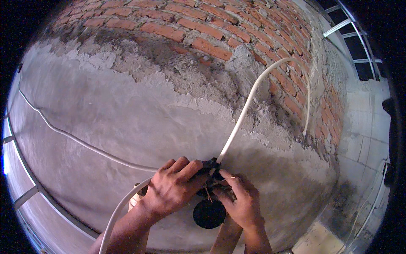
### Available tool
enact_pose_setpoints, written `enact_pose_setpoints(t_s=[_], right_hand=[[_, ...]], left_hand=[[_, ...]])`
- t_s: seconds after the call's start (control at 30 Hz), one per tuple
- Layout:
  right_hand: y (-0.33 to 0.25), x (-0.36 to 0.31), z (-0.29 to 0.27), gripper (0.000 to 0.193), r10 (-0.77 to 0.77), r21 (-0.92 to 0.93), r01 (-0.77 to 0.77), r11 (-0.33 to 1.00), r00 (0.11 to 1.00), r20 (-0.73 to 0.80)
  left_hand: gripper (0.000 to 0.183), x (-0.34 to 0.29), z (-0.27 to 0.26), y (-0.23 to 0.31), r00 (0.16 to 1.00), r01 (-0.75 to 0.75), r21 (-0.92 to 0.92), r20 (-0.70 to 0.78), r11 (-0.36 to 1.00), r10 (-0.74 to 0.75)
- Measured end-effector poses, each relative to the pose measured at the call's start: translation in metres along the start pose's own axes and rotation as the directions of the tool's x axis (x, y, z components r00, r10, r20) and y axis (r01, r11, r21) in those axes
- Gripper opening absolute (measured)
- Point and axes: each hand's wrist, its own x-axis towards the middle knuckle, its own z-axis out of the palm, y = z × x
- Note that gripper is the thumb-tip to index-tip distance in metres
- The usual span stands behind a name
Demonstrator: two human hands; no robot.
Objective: The person stands on a ladder and works on a ceiling electrical junction box. They strip white conduit and connect multiple wires to a black ceiling fixture using pliers and a screwdriver. The person repeatedly twists and secures wires within the junction box.
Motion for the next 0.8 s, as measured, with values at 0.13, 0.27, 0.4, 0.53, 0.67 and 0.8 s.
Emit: enact_pose_setpoints(t_s=[0.13,0.27,0.4,0.53,0.67,0.8], right_hand=[[0.016,0.008,-0.005,0.033,-0.109,0.014,0.111,0.994,0.990,-0.091],[0.038,0.027,-0.014,0.031,-0.049,0.214,0.078,0.974,0.989,-0.138],[0.057,0.038,-0.023,0.032,-0.054,0.327,0.047,0.944,0.999,0.010],[0.069,0.039,-0.028,0.031,-0.070,0.249,0.049,0.967,0.995,0.077],[0.063,0.024,-0.024,0.044,0.274,0.578,-0.233,0.782,0.962,0.017],[0.054,0.012,-0.019,0.048,0.405,0.738,-0.273,0.616,0.915,0.001]], left_hand=[[0.028,-0.001,0.000,0.000,0.999,-0.031,0.048,0.013,0.998,0.030],[0.028,-0.004,0.001,-0.001,0.999,-0.035,0.051,0.009,0.998,0.034],[0.027,-0.008,0.004,-0.003,0.999,-0.031,0.026,-0.008,0.999,0.031],[0.026,-0.011,0.004,-0.004,1.000,-0.027,0.010,0.008,1.000,0.027],[0.026,-0.009,0.003,-0.004,0.999,-0.016,-0.019,0.030,1.000,0.016],[0.027,-0.007,0.000,-0.004,0.999,-0.020,-0.035,0.040,0.999,0.022]])
